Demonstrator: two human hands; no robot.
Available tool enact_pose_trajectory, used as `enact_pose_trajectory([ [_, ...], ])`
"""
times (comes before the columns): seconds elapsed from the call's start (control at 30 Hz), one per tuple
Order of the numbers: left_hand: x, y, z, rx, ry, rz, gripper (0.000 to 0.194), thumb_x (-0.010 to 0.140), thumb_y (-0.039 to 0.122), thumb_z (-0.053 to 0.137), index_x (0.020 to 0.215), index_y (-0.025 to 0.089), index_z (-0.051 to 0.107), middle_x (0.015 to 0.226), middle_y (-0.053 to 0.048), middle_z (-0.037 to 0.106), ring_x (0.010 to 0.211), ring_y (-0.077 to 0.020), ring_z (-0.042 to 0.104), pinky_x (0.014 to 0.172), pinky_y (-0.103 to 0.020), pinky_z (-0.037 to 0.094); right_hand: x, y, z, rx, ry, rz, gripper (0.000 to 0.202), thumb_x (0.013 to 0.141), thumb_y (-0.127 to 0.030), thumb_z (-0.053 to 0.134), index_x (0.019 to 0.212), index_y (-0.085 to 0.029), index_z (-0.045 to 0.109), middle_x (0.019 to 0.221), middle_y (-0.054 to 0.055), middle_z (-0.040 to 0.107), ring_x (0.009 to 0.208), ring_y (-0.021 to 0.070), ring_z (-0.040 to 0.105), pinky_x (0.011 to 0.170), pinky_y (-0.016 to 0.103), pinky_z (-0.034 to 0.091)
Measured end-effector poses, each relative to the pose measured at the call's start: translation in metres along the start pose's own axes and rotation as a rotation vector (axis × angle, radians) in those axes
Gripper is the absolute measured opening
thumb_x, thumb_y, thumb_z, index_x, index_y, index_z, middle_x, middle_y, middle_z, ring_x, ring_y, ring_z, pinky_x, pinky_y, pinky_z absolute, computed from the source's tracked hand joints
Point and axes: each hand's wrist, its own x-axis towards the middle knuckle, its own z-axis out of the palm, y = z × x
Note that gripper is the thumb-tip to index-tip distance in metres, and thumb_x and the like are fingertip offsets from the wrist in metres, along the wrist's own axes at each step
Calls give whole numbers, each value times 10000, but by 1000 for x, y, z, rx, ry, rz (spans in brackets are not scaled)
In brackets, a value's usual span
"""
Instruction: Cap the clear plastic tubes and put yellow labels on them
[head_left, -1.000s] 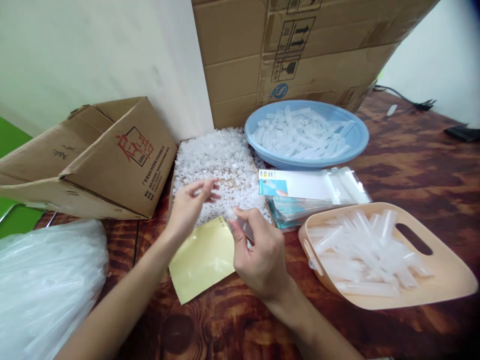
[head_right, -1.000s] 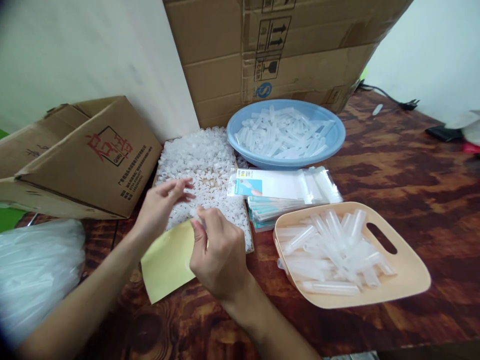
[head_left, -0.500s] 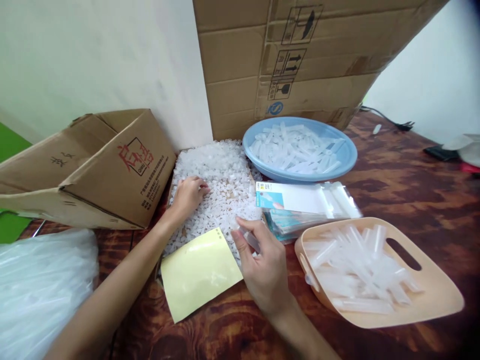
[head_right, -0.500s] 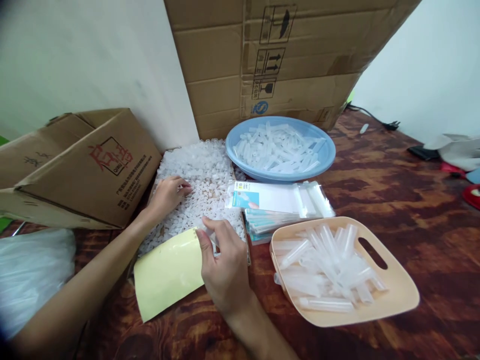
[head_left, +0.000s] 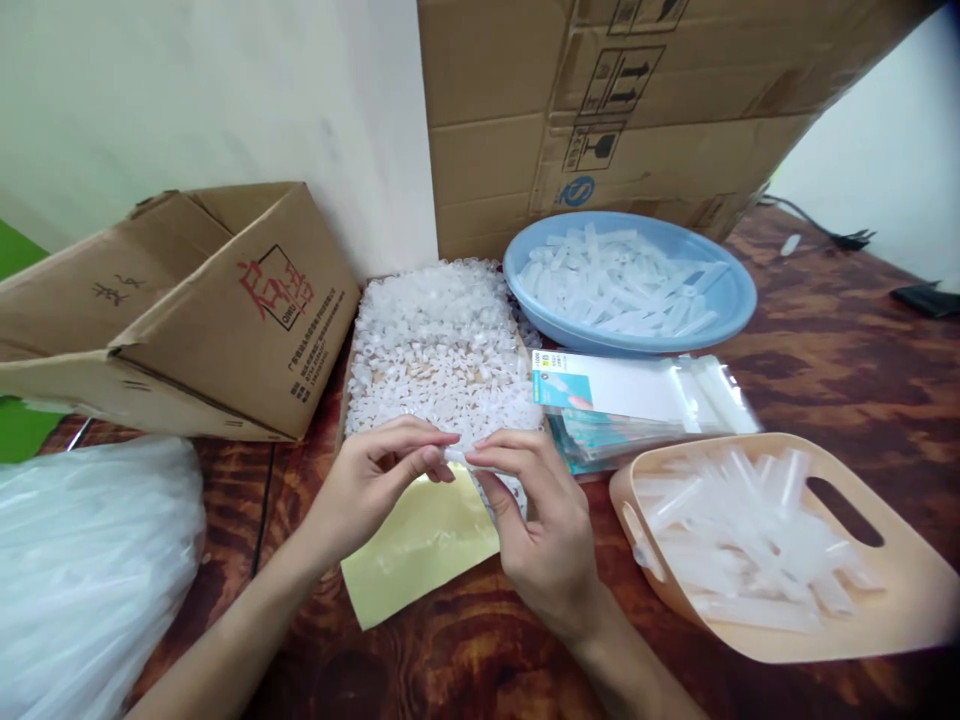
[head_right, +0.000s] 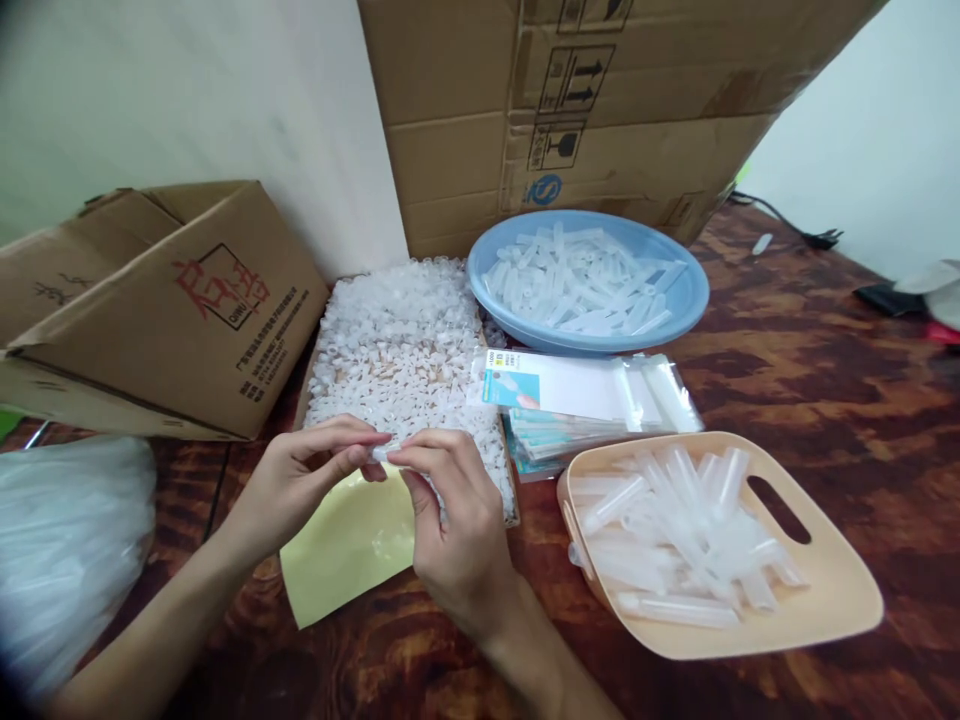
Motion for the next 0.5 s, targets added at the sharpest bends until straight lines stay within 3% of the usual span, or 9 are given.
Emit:
enact_pose_trajectory([
  [0.1, -9, -3, 7, -50, 79, -59, 148, 945, 318, 746, 1033, 249, 842, 959, -48, 799, 899, -181, 748, 812, -280, 596, 1, 1, 0, 12, -44, -34, 279, 954, 23, 593, 1036, -217, 708, 1033, 48, 709, 1006, 175, 677, 891, 310, 547],
  [0.2, -19, -1, 12, -18, 146, -24, 116, 900, 271, 797, 1006, 266, 844, 1035, -34, 812, 993, -185, 749, 901, -282, 594, -2, 2, 1, 32, -65, -26, 241, 960, -10, 619, 981, -231, 712, 1019, 35, 743, 994, 178, 694, 887, 316, 548],
  [0.3, -27, 0, 16, 35, 185, 79, 163, 918, 213, 775, 1057, 278, 830, 1049, -18, 811, 1006, -162, 742, 923, -267, 583, -8, 3, 3, 131, -120, 272, 88, 1013, -198, 645, 1071, -255, 681, 864, -4, 738, 716, 139, 690, 670, 261, 548],
  [0.4, -32, -2, 15, 67, 191, 137, 191, 922, 172, 761, 1072, 272, 824, 1060, -17, 807, 1002, -151, 740, 905, -250, 583, -12, 7, 4, 231, -239, 600, 187, 1076, -402, 538, 1134, -252, 633, 561, -75, 574, 445, 112, 541, 454, 218, 419],
  [0.43, -33, -3, 14, 73, 188, 139, 193, 923, 167, 759, 1074, 269, 823, 1061, -19, 806, 1003, -151, 740, 903, -249, 583, -12, 9, 4, 230, -262, 613, 214, 1069, -430, 542, 1150, -249, 624, 578, -69, 579, 465, 116, 555, 465, 219, 427],
  [0.5, -35, -5, 11, 83, 202, 134, 195, 922, 169, 760, 1079, 267, 821, 1064, -22, 803, 1009, -152, 739, 907, -247, 583, -12, 11, 2, 187, -264, 514, 289, 1004, -423, 661, 1229, -253, 599, 860, 5, 699, 672, 140, 666, 597, 237, 520],
])
